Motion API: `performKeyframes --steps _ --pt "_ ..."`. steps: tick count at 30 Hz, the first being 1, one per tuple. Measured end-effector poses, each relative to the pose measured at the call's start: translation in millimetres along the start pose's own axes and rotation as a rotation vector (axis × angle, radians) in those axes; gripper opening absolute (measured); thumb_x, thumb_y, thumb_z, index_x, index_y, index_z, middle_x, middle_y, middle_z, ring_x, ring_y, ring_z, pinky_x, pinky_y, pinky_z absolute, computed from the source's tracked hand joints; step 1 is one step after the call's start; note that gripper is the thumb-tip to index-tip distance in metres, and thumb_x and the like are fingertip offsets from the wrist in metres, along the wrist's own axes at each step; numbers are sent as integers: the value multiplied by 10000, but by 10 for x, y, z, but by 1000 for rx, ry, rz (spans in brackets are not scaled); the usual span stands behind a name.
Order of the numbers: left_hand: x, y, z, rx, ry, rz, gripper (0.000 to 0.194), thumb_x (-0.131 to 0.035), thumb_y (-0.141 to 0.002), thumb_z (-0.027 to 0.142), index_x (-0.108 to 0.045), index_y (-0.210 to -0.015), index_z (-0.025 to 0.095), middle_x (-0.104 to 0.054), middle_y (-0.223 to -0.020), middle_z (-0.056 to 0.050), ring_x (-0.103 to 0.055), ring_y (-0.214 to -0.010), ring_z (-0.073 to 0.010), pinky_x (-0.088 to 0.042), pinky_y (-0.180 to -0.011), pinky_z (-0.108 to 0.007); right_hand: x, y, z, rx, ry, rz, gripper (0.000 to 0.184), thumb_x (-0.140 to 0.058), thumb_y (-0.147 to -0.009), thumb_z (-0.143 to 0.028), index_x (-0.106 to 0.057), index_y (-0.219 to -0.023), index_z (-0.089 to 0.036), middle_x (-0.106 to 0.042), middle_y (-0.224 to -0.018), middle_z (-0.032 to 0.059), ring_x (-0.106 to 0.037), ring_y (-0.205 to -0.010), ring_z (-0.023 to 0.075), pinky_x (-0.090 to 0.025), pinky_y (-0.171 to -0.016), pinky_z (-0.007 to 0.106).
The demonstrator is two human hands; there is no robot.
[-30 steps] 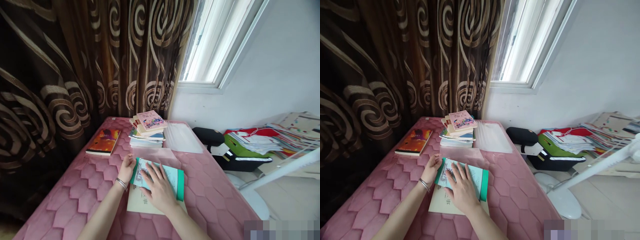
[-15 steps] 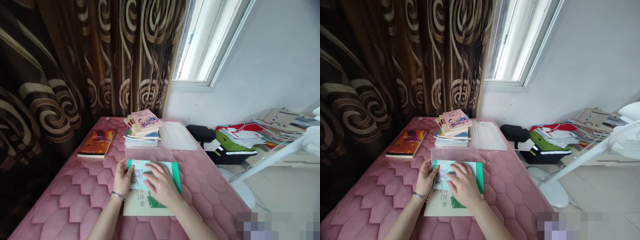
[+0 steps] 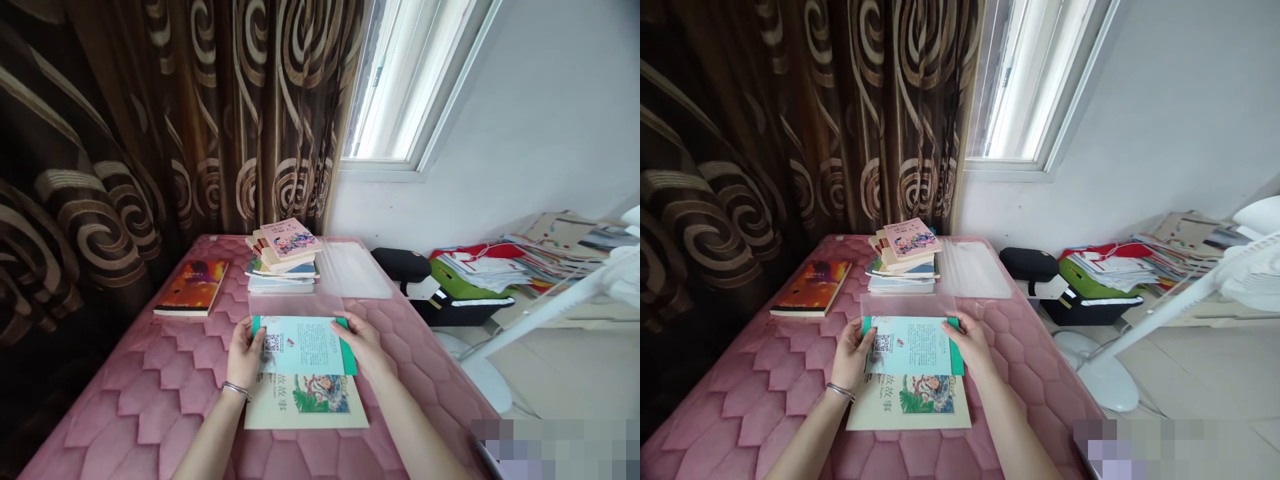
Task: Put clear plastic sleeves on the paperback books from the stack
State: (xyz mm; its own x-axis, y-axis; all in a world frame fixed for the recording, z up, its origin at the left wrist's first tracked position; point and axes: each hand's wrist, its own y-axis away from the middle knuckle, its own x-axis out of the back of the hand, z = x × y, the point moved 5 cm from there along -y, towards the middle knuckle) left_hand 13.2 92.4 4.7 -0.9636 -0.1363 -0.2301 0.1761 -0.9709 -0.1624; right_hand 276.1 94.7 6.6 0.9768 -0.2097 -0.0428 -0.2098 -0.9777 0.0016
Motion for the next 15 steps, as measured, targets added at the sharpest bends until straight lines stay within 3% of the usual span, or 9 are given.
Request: performKeyframes --steps 6,15 --pt "-19 24 33 -33 -30 0 377 -686 -736 412 -537 -998 186 -692 -920 -54 -648 -892 -187 -489 -817 -312 -31 29 -46 15 -30 -2 431 -799 -517 -532 -655 -738 -192 -674 -670 16 -607 -644 201 -461 -567 287" --pt "-11 29 17 -38 -61 -8 356 -664 -761 409 -531 -1007 189 -690 -948 -52 -645 -897 -176 -479 -816 -291 -52 35 -47 -36 -50 -9 407 -803 -508 -534 -611 -625 -194 -639 -589 -1 -569 -562 172 -435 -520 274"
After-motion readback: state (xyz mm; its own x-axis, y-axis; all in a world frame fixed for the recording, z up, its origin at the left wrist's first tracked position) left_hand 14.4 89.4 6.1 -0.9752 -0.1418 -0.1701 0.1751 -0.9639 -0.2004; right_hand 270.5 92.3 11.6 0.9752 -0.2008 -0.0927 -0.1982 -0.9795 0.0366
